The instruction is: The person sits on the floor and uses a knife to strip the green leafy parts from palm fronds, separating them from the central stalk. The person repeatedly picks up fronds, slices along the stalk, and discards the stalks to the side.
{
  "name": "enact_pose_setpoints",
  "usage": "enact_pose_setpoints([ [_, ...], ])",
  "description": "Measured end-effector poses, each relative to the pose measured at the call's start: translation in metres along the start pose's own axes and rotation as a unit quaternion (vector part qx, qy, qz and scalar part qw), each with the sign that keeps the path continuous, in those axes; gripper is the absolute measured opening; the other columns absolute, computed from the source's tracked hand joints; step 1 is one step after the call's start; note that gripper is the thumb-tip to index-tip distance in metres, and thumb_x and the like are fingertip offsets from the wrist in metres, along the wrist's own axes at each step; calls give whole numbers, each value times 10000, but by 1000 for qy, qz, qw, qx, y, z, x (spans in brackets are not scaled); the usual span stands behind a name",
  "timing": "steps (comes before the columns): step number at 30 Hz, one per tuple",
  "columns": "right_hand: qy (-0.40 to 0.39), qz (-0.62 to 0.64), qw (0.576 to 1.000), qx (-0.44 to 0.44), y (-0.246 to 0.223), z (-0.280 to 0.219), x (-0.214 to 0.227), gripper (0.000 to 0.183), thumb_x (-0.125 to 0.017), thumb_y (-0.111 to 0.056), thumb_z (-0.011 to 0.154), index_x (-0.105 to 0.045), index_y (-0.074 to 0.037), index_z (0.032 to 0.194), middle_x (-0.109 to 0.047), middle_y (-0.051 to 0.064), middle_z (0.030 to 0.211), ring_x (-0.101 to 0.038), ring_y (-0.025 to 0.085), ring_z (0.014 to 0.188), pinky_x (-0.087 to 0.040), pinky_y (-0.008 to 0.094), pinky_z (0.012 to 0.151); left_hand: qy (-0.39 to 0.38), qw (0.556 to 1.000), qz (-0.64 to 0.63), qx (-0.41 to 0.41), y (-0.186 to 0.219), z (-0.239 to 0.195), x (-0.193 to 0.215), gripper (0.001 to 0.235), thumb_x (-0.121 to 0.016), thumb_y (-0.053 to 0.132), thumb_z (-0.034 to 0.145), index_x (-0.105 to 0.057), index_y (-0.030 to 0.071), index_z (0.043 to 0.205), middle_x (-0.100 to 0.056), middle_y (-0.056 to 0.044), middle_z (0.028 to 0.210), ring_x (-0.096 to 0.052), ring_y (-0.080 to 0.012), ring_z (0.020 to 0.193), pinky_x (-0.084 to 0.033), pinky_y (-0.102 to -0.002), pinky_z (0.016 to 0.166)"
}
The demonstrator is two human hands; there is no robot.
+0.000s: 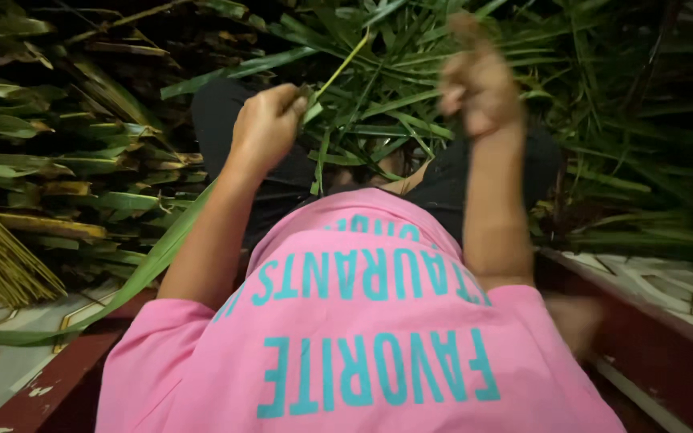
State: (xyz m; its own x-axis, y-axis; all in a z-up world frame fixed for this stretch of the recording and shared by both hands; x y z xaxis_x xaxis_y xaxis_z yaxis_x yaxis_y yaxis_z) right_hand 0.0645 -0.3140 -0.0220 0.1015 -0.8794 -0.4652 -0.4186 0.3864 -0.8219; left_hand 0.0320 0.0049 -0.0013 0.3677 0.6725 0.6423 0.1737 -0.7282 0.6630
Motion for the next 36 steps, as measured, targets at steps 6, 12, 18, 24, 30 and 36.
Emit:
enact_pose_setpoints([
  [6,-187,52,971,-142,48,-15,-122,766,-716,-19,850,-331,-139,1501,-614,108,796,-609,126,529,-535,241,427,-129,880,-455,47,-12,17,-46,139,-563,234,955,-655,130,972,-447,66,652,-359,-27,473,-212,-195,383],
  [12,-21,105,994,-7,0,11,-11,352,-585,-146,1064,-610,-335,1360,-660,-34,903,-507,16,559,-393,148,460,-185,835,-517,-2,-20,1,-49,255,-518,165,978,-427,99,750,-325,-15,595,-267,-90,458,-204,-204,352],
  [18,-30,-56,980,-187,5,-37,-125,787,-711,-80,807,-346,-133,1501,-569,-17,739,-502,45,459,-378,190,326,131,983,114,-58,27,-6,-11,226,-497,311,997,-554,110,910,-691,-140,879,-610,-486,777,-405,-572,554],
  [24,-45,21,993,-105,23,-5,-69,488,-698,-93,875,-534,-187,1325,-463,-31,735,-418,58,495,-362,164,394,242,889,322,-218,61,-34,-20,353,-641,-21,721,-641,144,1033,-577,-56,770,-579,-325,478,-372,-418,318],
  [30,130,93,987,4,3,-10,35,317,-624,-137,960,-606,-170,1275,-572,34,848,-474,74,509,-384,196,410,167,883,366,-241,97,-51,-3,126,-658,131,708,-569,167,790,-586,-29,671,-630,-282,511,-413,-398,339],
  [36,-36,-30,999,-24,10,-37,-8,103,-593,-57,912,-624,5,987,-482,116,538,-408,109,312,-356,244,259,197,852,356,-330,164,-43,-23,179,-650,91,660,-608,259,615,-540,41,549,-585,-182,441,-411,-372,350],
])
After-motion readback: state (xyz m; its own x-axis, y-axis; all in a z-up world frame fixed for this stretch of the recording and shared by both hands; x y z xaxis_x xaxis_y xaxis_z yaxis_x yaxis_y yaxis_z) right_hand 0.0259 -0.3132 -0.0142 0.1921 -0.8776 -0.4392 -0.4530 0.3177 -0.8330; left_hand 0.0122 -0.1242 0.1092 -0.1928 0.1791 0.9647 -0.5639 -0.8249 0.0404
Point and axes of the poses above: each hand's wrist, its own z-axis towards the middle knuckle, its own x-axis out of the back of the hand, y = z × x, the point moved 5 cm from there along z, towards the middle knuckle
